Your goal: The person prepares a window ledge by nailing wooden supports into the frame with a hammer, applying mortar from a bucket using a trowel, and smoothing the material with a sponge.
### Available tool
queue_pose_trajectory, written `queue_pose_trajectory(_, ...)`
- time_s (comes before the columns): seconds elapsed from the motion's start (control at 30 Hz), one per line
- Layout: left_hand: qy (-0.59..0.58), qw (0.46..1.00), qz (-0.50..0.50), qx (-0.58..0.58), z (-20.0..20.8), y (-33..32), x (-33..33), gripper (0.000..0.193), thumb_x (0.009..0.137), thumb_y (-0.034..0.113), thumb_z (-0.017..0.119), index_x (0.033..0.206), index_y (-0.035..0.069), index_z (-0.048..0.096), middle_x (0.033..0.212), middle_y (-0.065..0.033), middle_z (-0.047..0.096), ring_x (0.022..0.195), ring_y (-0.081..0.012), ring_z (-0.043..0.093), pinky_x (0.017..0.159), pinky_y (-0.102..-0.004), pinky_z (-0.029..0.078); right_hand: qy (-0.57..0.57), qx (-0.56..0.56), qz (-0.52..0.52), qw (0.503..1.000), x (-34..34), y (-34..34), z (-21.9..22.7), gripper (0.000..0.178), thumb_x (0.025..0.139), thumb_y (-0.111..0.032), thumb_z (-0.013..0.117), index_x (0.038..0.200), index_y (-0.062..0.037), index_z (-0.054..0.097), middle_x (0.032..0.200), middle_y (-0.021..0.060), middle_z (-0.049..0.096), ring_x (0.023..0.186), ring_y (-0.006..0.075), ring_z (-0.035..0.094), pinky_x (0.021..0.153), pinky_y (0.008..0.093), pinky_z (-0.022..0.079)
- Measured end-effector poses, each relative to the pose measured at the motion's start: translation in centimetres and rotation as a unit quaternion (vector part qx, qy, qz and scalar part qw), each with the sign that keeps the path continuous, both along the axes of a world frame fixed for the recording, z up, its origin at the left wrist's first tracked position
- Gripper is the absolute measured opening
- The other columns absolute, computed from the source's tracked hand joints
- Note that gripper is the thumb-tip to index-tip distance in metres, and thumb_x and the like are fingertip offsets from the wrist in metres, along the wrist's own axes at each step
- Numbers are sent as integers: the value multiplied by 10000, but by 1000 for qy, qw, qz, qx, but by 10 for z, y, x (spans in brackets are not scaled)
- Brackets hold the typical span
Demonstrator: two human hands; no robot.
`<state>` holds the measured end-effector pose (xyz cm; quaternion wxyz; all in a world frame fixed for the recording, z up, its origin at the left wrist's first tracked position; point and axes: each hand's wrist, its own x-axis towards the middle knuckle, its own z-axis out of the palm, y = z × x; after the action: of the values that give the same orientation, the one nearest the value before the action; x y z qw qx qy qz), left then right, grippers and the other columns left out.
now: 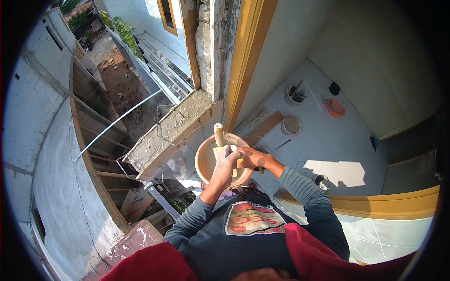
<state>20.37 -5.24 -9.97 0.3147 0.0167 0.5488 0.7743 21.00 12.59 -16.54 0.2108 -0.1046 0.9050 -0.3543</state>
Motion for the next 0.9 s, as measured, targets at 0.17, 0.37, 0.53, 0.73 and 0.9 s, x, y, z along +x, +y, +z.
queue_pose_trajectory(0.17,6,1000,-22,-6,19,-4,-1,266,859,252,640,996,64,510,739,61,392,619,-44,350,588,-241,290,151,110,12,982,-9,-36,-102,402,856,-182,582,1239,-61,570,1271,190,574,1248,332,521,1023,472,424)
queue_pose_trajectory(0.37,-50,997,23,56,20,-8,-2,195,890,219,661,888,145,481,701,116,316,557,-1,277,531,-209,248,170,-87,-17,981,-19,-15,-21,417,799,-155,600,1202,-46,599,1251,221,605,1192,336,570,968,452,467)
queue_pose_trajectory(0.53,-78,992,43,91,18,-2,2,202,904,259,656,872,174,476,685,122,308,548,-1,273,523,-199,238,75,45,92,992,-50,28,180,404,800,-163,678,1164,-5,602,1036,194,677,976,348,649,850,410,499)
queue_pose_trajectory(0.73,-68,995,64,40,4,-13,4,310,845,322,710,876,104,491,712,72,377,570,-28,324,521,-231,269,540,199,54,816,-99,31,443,300,890,-169,655,1168,-57,676,1130,93,623,990,218,606,902,353,499)
queue_pose_trajectory(0.9,-53,997,53,28,-1,-7,4,302,849,321,709,872,116,489,708,74,374,571,-33,323,519,-232,264,523,88,89,843,-138,9,550,292,859,-99,619,1090,80,619,1050,189,699,975,249,686,874,361,552)
